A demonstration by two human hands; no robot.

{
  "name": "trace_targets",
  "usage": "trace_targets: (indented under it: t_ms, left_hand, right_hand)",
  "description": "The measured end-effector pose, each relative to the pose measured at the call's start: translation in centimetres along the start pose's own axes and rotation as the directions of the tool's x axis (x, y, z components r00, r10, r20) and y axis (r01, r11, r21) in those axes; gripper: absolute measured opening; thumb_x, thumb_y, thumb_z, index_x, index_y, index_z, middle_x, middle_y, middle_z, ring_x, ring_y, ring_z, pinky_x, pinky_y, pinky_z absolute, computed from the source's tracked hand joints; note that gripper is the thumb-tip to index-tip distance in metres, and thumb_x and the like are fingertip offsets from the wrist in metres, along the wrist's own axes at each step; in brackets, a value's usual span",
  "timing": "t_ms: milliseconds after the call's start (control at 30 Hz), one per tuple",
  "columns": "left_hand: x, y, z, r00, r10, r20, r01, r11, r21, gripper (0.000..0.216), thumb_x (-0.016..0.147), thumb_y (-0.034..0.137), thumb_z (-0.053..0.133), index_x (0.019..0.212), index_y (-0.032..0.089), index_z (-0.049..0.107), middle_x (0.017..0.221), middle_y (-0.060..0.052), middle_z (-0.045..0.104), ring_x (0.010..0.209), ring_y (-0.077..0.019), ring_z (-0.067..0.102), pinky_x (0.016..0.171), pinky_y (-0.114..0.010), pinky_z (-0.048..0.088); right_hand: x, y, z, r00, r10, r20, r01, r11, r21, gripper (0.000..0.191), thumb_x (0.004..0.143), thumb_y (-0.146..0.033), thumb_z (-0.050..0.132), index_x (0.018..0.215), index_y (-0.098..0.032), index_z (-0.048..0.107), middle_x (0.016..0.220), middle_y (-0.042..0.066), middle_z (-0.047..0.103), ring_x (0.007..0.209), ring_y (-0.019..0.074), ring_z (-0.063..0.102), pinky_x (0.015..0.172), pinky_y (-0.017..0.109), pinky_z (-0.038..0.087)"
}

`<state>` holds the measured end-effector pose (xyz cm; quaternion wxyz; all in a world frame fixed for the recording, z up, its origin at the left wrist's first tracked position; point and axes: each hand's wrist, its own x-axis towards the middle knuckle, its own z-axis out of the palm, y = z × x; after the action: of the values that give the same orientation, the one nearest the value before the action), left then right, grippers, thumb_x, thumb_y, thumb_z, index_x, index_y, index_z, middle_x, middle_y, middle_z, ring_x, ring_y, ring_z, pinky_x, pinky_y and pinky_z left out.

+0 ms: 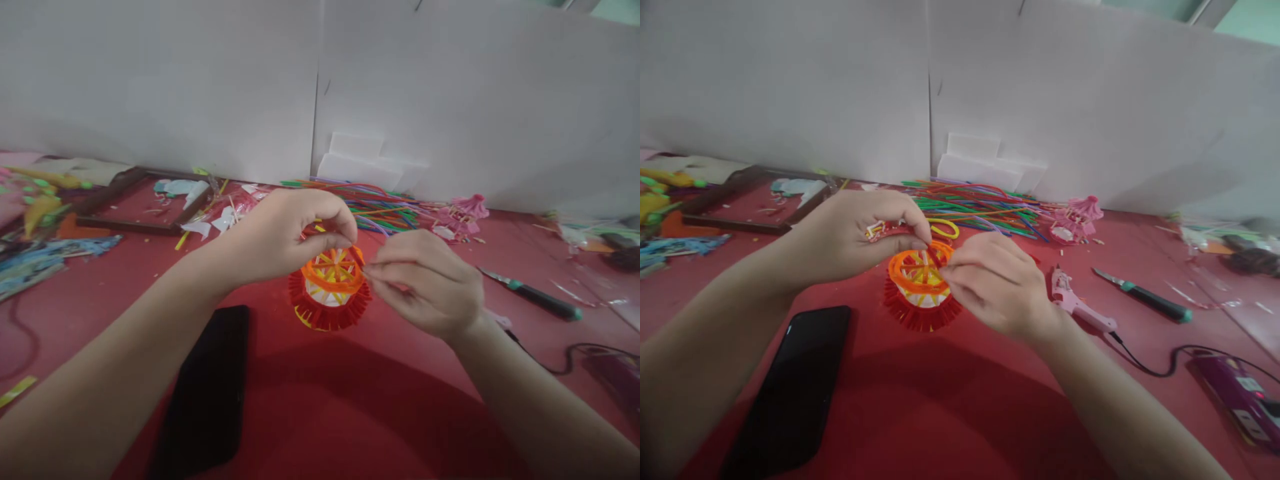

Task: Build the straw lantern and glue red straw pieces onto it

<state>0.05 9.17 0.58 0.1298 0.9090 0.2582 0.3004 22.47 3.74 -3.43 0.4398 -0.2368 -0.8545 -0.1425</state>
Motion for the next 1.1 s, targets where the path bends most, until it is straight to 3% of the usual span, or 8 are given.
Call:
trace_targets:
  t_ms: [100, 267, 433, 733, 1100]
  left_hand:
    - [0.0, -0.2, 0.1, 0.998, -0.054, -0.038, 0.052, 0.997, -0.048, 0.014, 0.089, 0.017, 0.057, 0.093, 0.025, 0.068, 0.091, 0.000, 0.074, 0.082, -0.0152, 0.069, 0.071, -0.025, 0.053]
    - [-0.3, -0.8, -0.2, 0.991, -0.089, 0.096, 0.097, 0.992, -0.086, 0.018, 0.090, 0.021, 0.056, 0.104, 0.025, 0.066, 0.101, -0.002, 0.074, 0.089, -0.0166, 0.071, 0.070, -0.024, 0.056]
    - [-0.3, -1.1, -0.3, 0.988, -0.069, 0.142, 0.081, 0.993, -0.086, 0.017, 0.087, 0.020, 0.062, 0.101, 0.027, 0.068, 0.109, -0.002, 0.073, 0.097, -0.0176, 0.071, 0.075, -0.024, 0.056]
    - [0.0, -1.1, 0.5, 0.988, -0.085, 0.126, 0.101, 0.986, -0.131, 0.010, 0.085, 0.022, 0.064, 0.094, 0.026, 0.068, 0.105, -0.001, 0.074, 0.092, -0.0169, 0.073, 0.069, -0.023, 0.056]
    - [-0.1, -1.2, 0.6, 0.986, -0.092, 0.140, 0.113, 0.981, -0.156, 0.015, 0.085, 0.020, 0.064, 0.098, 0.026, 0.067, 0.103, -0.001, 0.074, 0.092, -0.0158, 0.072, 0.070, -0.023, 0.055]
  right_hand:
    - [-1.3, 0.0, 0.8, 0.997, -0.022, -0.073, 0.017, 0.998, -0.067, 0.015, 0.082, -0.008, 0.070, 0.083, -0.023, 0.068, 0.083, 0.002, 0.073, 0.073, 0.0173, 0.067, 0.068, 0.035, 0.060]
    - [-1.8, 0.3, 1.1, 0.997, -0.044, -0.068, 0.039, 0.996, -0.077, 0.014, 0.080, -0.009, 0.072, 0.081, -0.022, 0.067, 0.082, 0.001, 0.073, 0.072, 0.0162, 0.067, 0.067, 0.033, 0.060]
    - [-1.8, 0.6, 1.1, 0.997, -0.069, -0.044, 0.067, 0.997, -0.046, 0.016, 0.077, -0.006, 0.071, 0.082, -0.021, 0.067, 0.080, 0.002, 0.073, 0.073, 0.0170, 0.067, 0.068, 0.033, 0.060]
    - [-2.4, 0.6, 1.7, 0.990, -0.071, -0.120, 0.067, 0.997, -0.035, 0.016, 0.078, -0.007, 0.072, 0.081, -0.023, 0.068, 0.081, 0.001, 0.074, 0.070, 0.0160, 0.067, 0.063, 0.032, 0.061]
    - [-2.4, 1.0, 1.7, 0.994, -0.089, -0.065, 0.089, 0.996, 0.008, 0.020, 0.078, -0.004, 0.069, 0.091, -0.018, 0.071, 0.086, 0.006, 0.075, 0.075, 0.0175, 0.069, 0.071, 0.034, 0.062]
